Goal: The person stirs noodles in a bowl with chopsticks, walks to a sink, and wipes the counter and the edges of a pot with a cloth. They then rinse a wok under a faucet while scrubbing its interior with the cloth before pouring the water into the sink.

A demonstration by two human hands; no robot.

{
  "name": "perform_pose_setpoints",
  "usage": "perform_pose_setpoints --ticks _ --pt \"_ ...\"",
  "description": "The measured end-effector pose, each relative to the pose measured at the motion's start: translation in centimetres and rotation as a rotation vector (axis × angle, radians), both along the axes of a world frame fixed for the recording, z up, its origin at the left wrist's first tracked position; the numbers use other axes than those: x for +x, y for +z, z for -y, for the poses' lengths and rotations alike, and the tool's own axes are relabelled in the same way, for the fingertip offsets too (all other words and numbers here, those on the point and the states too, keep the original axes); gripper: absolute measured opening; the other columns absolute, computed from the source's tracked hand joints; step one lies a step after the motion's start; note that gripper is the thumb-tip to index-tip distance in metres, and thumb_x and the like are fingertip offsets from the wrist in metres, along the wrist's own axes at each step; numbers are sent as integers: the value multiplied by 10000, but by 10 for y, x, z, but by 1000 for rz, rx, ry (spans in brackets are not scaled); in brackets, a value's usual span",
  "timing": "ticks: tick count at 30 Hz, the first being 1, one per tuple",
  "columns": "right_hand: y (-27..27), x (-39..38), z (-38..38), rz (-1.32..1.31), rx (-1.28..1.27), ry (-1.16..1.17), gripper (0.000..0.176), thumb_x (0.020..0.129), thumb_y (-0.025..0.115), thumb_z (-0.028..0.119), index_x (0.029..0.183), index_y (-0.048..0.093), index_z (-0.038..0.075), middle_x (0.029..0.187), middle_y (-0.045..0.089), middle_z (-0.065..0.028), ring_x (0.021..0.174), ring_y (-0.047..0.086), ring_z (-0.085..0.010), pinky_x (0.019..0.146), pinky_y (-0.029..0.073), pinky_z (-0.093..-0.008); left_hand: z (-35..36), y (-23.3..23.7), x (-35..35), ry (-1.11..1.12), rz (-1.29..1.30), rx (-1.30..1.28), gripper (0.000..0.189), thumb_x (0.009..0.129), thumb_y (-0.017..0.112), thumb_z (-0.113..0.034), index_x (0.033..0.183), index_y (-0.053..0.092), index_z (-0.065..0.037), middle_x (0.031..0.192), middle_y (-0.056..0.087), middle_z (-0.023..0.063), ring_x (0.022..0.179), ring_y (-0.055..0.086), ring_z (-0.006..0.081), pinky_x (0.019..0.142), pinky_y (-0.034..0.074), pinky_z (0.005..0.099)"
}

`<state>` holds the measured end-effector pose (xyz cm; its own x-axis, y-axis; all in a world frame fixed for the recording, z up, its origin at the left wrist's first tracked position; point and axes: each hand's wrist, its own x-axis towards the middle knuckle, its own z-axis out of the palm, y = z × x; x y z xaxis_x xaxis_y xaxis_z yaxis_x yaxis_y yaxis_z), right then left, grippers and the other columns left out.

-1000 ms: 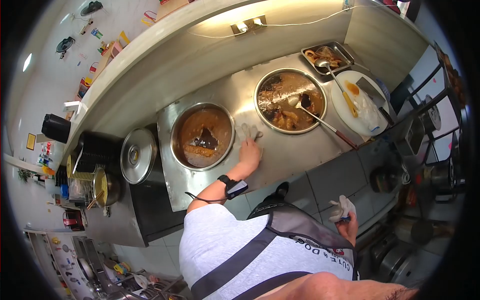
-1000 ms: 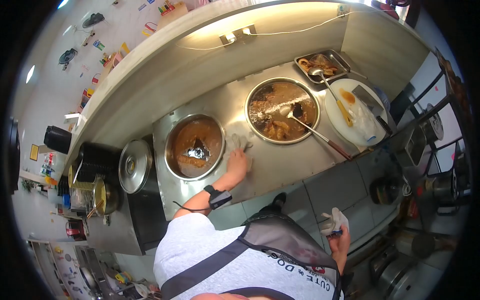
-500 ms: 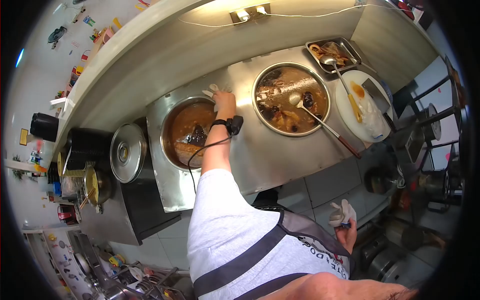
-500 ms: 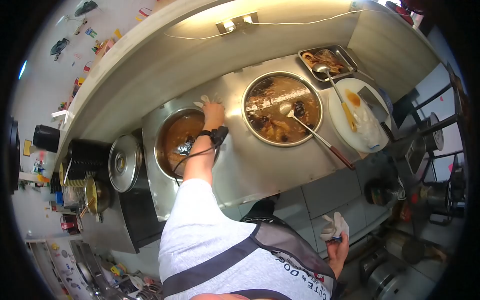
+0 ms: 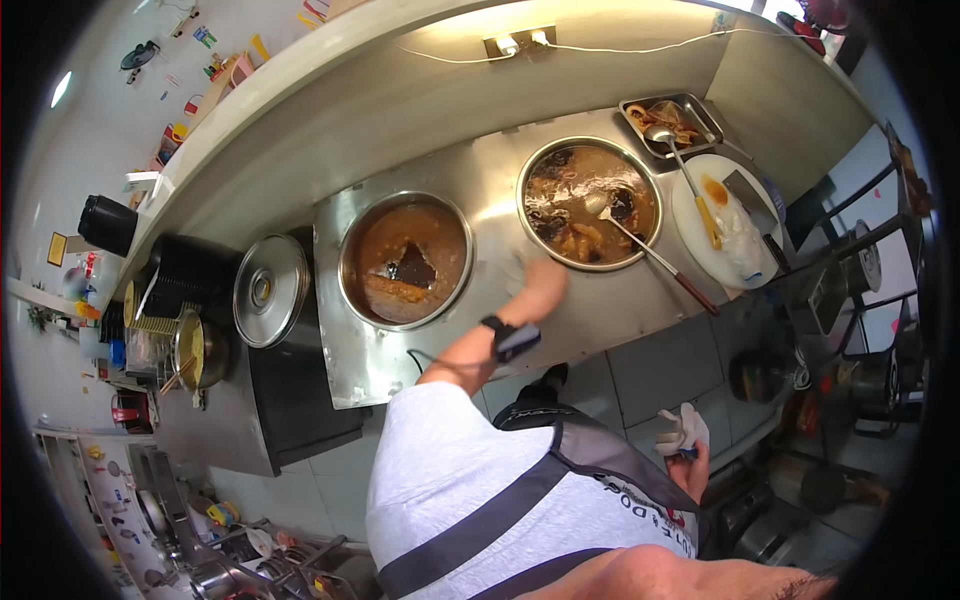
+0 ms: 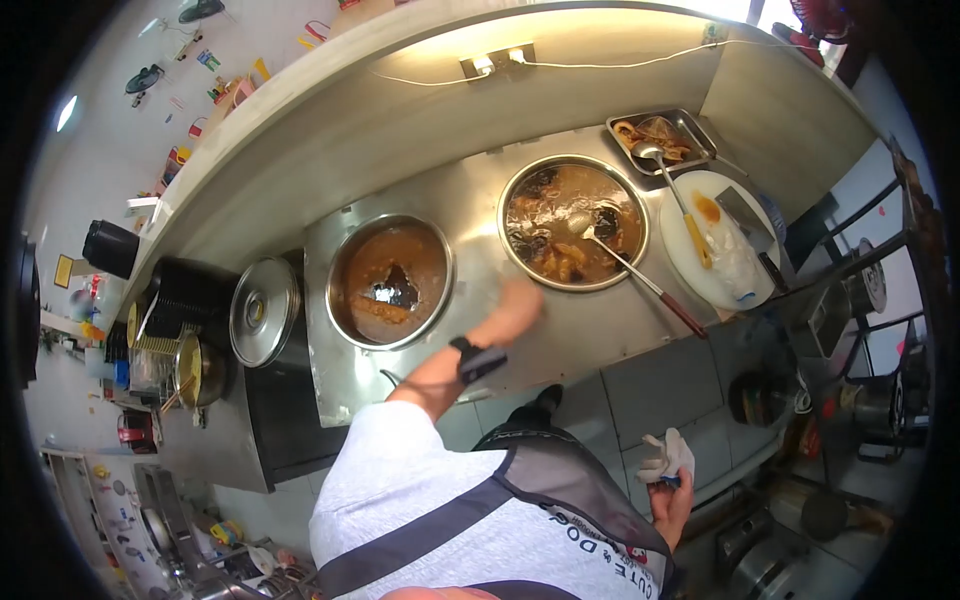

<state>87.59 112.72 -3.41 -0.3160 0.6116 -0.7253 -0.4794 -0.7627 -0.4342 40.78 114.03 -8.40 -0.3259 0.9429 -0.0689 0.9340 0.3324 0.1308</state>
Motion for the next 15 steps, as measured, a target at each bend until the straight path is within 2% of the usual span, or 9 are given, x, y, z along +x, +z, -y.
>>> perform_pose_setpoints --ticks 2,3,5,7,9,11,12,13,15 --pt "1 1 1 -17 16 -1 473 869 434 229 1312 376 73 1270 457 -123 1148 458 -299 945 389 -470 19 2 42 -173 201 102 108 675 588 -100 727 668 -50 726 626 209 694 618 370 631 487 454" --pt "3 3 3 -22 23 -4 471 862 435 213 1305 382 62 1259 461 -133 1134 465 -311 914 402 -486 22 10 51 -190 201 103 108 675 588 -100 727 668 -50 726 626 209 694 618 370 631 487 454" --pt "7 9 7 -4 55 2 466 861 429 213 1300 387 62 1248 471 -131 1126 474 -309 913 404 -486 34 28 67 -24 288 294 109 691 569 -87 736 659 -46 720 616 221 709 612 374 657 489 439" --pt "14 14 13 45 56 6 454 859 423 209 1288 401 62 1226 493 -125 1111 492 -300 905 416 -484 38 44 54 165 341 334 116 711 548 -81 741 647 -30 716 618 213 708 614 366 653 487 443" --pt "10 27 19 45 62 -16 451 860 426 214 1285 405 64 1226 494 -124 1112 490 -299 901 420 -485 44 97 39 298 125 300 123 729 541 -85 729 640 -12 727 620 210 701 609 368 645 489 441" --pt "1 41 25 43 62 -64 448 862 429 219 1282 409 65 1226 494 -123 1114 489 -298 897 423 -487 32 33 -15 438 -195 318 106 706 571 -102 715 653 -36 744 635 190 700 626 331 634 503 414" --pt "-5 47 28 27 71 -59 443 862 433 222 1278 415 68 1224 495 -122 1108 492 -297 890 427 -487 30 37 -28 501 -185 218 148 758 534 -90 713 669 -47 780 651 161 744 644 293 633 518 376" --pt "-7 54 34 18 81 -63 439 863 438 225 1274 421 71 1222 495 -120 1102 495 -296 883 431 -488 27 19 -46 455 -235 158 159 772 539 -101 720 683 -57 765 657 149 746 649 282 639 518 364" --pt "-3 61 47 46 85 -117 445 863 429 222 1282 411 76 1220 501 -112 1086 507 -287 883 435 -473 19 0 -52 553 -175 133 144 761 583 -136 743 699 -52 746 662 148 700 653 275 629 516 364"
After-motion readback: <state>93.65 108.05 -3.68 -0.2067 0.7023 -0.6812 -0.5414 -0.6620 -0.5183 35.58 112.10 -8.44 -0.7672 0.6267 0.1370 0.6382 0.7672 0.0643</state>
